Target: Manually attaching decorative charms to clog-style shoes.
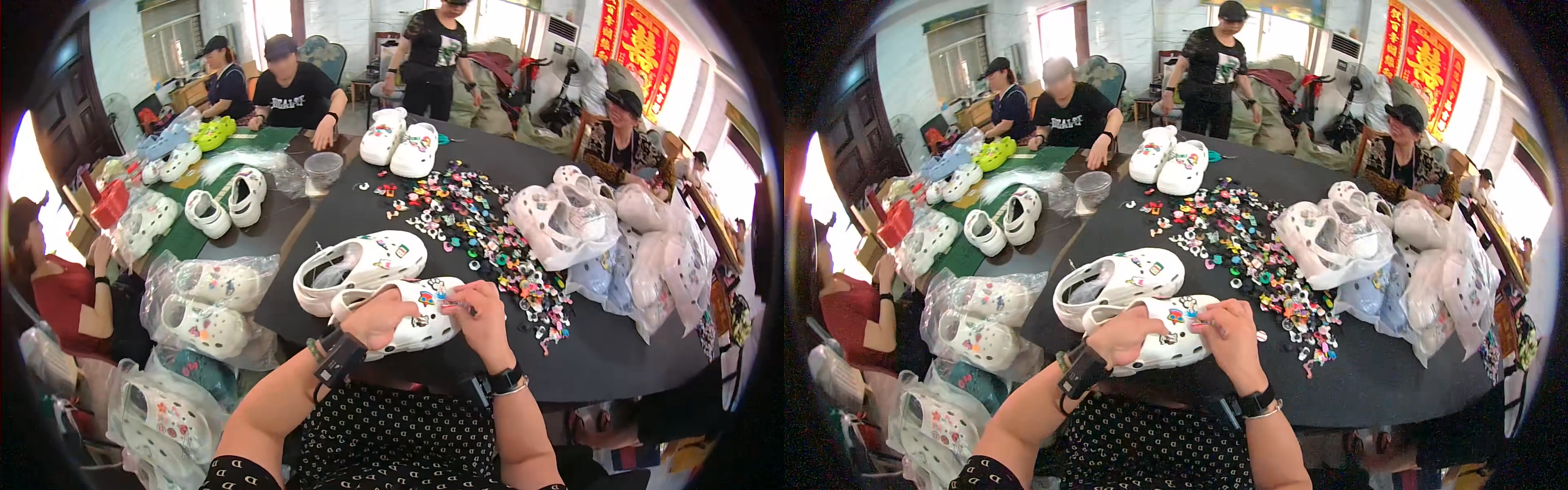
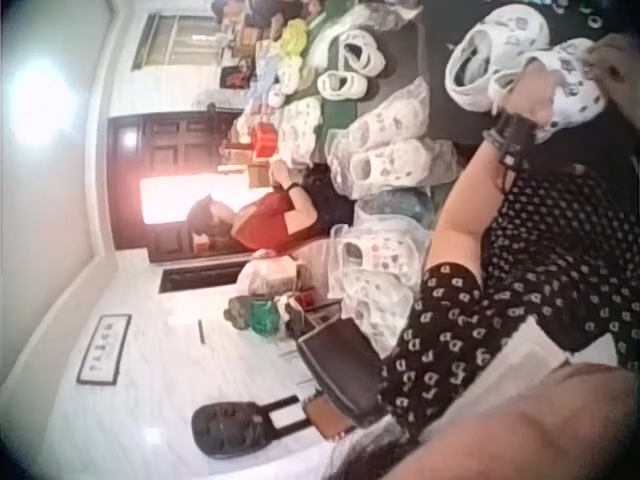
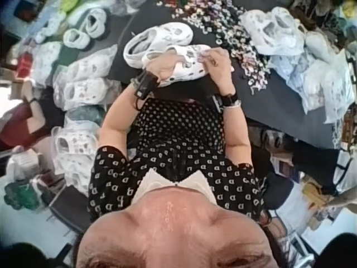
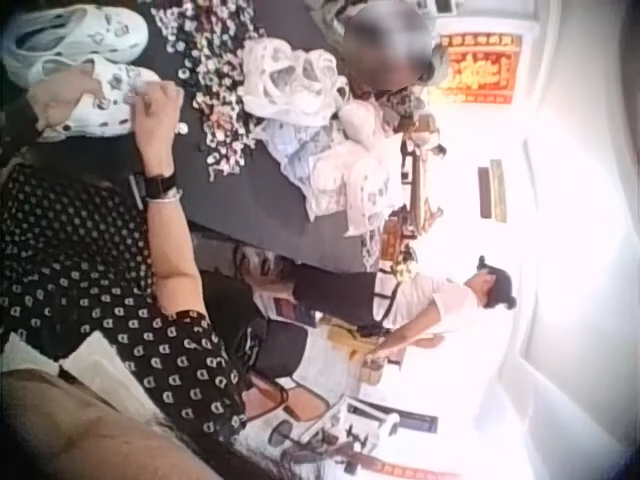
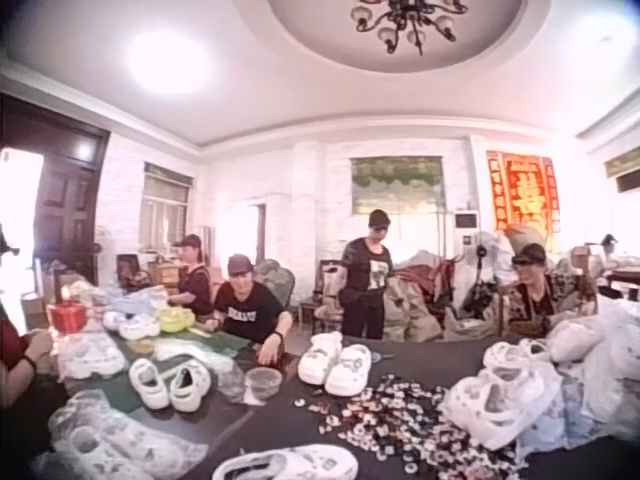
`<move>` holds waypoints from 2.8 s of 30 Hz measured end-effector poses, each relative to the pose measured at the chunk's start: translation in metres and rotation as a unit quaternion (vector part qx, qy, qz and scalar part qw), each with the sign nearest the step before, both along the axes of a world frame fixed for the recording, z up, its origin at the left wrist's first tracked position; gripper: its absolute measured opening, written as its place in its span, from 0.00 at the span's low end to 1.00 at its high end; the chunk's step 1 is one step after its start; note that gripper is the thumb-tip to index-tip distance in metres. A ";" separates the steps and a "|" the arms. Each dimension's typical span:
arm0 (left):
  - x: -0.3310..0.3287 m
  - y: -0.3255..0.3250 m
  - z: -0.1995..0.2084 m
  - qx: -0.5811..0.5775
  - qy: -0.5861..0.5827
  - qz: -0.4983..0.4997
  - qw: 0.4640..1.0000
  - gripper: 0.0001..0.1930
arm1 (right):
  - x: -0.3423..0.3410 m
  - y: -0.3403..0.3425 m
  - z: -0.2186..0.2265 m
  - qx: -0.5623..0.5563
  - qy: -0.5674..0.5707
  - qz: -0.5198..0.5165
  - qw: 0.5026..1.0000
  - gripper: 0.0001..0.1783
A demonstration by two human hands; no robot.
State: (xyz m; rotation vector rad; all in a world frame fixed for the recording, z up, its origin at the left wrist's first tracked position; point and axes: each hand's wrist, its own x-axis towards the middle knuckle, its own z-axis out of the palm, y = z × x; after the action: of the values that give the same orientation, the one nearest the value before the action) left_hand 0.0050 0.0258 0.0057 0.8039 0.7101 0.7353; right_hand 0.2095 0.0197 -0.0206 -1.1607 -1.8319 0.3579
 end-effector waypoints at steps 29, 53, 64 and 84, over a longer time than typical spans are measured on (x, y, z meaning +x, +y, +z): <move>-0.002 0.004 -0.015 0.041 -0.040 0.002 0.998 0.22 | -0.006 0.011 0.002 0.003 0.033 -0.004 0.999 0.08; -0.009 0.001 -0.023 0.049 -0.017 0.015 0.999 0.24 | 0.000 0.018 -0.001 0.010 -0.001 0.112 0.994 0.08; -0.001 -0.006 -0.013 0.032 -0.007 0.032 0.999 0.25 | 0.009 0.022 0.001 -0.034 0.011 0.149 0.988 0.18; 0.000 -0.002 -0.020 0.001 -0.015 0.126 0.992 0.14 | 0.054 0.024 -0.002 0.030 0.015 -0.025 0.999 0.10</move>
State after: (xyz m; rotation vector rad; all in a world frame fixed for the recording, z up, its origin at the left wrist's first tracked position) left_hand 0.0053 0.0235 -0.0143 0.7097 0.7935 0.9737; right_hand 0.2638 0.0440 -0.0227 -1.1514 -1.7720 0.2891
